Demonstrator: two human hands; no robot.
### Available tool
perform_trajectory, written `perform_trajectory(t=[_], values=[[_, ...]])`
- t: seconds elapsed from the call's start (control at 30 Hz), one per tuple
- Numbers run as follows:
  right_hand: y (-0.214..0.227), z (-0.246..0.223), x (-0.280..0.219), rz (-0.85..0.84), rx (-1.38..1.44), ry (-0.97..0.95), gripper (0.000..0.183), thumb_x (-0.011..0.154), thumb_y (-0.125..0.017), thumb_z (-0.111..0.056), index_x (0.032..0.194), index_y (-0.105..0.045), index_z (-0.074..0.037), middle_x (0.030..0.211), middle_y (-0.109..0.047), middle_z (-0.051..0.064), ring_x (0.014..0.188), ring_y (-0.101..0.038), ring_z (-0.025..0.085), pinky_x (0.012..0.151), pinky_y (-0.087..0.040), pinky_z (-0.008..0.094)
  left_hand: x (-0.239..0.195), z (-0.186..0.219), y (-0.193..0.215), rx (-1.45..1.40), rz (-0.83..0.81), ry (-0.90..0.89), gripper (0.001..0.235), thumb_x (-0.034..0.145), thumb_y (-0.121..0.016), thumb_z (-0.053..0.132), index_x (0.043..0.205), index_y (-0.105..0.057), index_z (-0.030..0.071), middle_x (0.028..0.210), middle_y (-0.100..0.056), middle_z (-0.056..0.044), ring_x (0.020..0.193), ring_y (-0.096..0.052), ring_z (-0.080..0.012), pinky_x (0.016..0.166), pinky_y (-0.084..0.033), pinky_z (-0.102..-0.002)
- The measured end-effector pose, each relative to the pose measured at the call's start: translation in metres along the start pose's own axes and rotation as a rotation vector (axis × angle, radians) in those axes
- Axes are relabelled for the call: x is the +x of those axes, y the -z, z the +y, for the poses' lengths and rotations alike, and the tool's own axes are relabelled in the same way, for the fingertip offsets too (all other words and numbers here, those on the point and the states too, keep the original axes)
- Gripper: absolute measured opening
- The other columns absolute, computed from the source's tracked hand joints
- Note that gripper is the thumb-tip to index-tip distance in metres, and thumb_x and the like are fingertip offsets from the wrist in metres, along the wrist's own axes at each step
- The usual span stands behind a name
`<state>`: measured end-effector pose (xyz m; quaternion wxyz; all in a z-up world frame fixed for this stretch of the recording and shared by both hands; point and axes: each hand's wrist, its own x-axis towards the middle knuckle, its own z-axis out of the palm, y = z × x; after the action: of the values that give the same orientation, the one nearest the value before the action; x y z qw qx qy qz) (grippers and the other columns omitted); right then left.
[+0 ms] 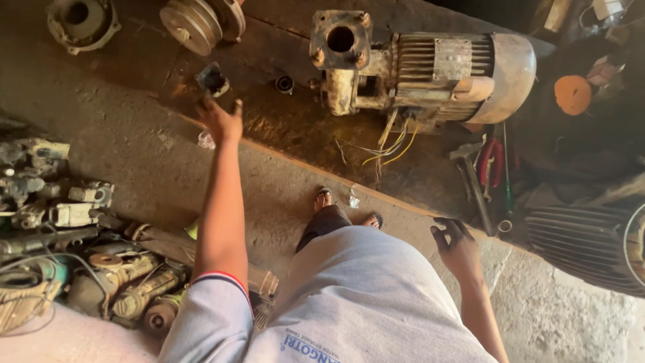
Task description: The person uses a screwdriver to remove screws from the terminal box cover of an electric motor. They then remove the cover, handle the internal wiring and a small black component, and place the cover back onto the motor.
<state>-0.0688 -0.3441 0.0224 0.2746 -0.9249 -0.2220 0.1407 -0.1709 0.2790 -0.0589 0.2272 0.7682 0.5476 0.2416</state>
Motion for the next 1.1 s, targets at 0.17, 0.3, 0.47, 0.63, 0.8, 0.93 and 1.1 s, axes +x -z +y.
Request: perform_trajectory(t=[0.17, 0.3, 0.47, 0.63, 0.8, 0.93, 1.1], values=[[-0.001, -0.040, 0.007, 0.009, -0.035, -0.063, 0.031, 0.095, -0.069, -0.030, 0.120, -0.073, -0.013, 0.117, -0.073, 0.010, 0.092, -0.073, 0.030, 0.078, -0.056, 0.043, 0.051, -0.023, -0.005, 0.160, -0.049, -0.162, 0.048, 0.089, -0.085, 0.027, 0.127, -0.061, 0.010, 0.142, -0.050, -0.022, 0.128, -0.055, -0.0426, 0.104, -0.053, -0.055], [0.004, -0.086, 0.018, 0.021, 0.017, -0.022, 0.030, 0.096, -0.068, -0.028, 0.120, -0.072, -0.011, 0.117, -0.072, 0.012, 0.094, -0.072, 0.031, 0.077, -0.056, 0.041, 0.042, 0.011, 0.003, -0.085, -0.215, 0.033, 0.020, 0.102, -0.059, 0.017, 0.120, -0.064, 0.013, 0.143, -0.054, -0.017, 0.121, -0.068, -0.0330, 0.090, -0.063, -0.044], [0.016, -0.151, 0.032, -0.063, 0.128, -0.135, 0.028, 0.095, -0.068, -0.025, 0.119, -0.071, -0.012, 0.114, -0.073, 0.007, 0.080, -0.072, 0.027, 0.071, -0.055, 0.038, -0.054, 0.080, 0.075, -0.096, -0.304, -0.547, 0.017, 0.089, -0.084, 0.018, 0.100, -0.074, 0.010, 0.146, -0.053, -0.024, 0.130, -0.053, -0.0480, 0.101, -0.050, -0.057], [0.011, -0.190, 0.049, -0.109, 0.539, 0.113, 0.034, 0.103, -0.062, -0.023, 0.131, -0.064, -0.003, 0.117, -0.073, 0.010, 0.108, -0.070, 0.025, 0.095, -0.053, 0.034, -0.131, 0.154, 0.155, -0.319, -0.598, -0.819, 0.021, 0.083, -0.084, 0.010, 0.098, -0.071, 0.012, 0.141, -0.063, -0.009, 0.127, -0.063, -0.0318, 0.103, -0.054, -0.040], [-0.014, -0.202, 0.064, -0.343, 1.459, -0.154, 0.059, 0.107, -0.049, -0.040, 0.155, -0.039, -0.005, 0.136, -0.061, 0.015, 0.122, -0.063, 0.030, 0.106, -0.051, 0.045, -0.147, 0.202, 0.164, -0.461, -0.736, -1.094, 0.029, 0.076, -0.082, 0.003, 0.100, -0.068, 0.010, 0.143, -0.062, -0.008, 0.125, -0.064, -0.0327, 0.104, -0.055, -0.040], [-0.010, -0.205, 0.062, -0.387, 1.836, -0.200, 0.069, 0.108, -0.045, -0.052, 0.157, -0.034, -0.004, 0.138, -0.059, 0.021, 0.125, -0.063, 0.037, 0.106, -0.050, 0.051, -0.146, 0.221, 0.149, -0.571, -0.808, -1.145, 0.035, 0.083, -0.082, 0.003, 0.107, -0.059, 0.009, 0.149, -0.059, -0.008, 0.128, -0.063, -0.0323, 0.105, -0.057, -0.040], [0.001, -0.203, 0.048, -0.291, 1.881, -0.132, 0.079, 0.102, -0.059, -0.049, 0.163, -0.032, -0.007, 0.143, -0.059, 0.019, 0.127, -0.060, 0.035, 0.107, -0.049, 0.048, -0.149, 0.228, 0.133, -0.725, -1.074, -1.005, 0.044, 0.093, -0.081, 0.006, 0.122, -0.049, 0.011, 0.155, -0.055, -0.013, 0.132, -0.061, -0.0293, 0.090, -0.059, -0.032]])
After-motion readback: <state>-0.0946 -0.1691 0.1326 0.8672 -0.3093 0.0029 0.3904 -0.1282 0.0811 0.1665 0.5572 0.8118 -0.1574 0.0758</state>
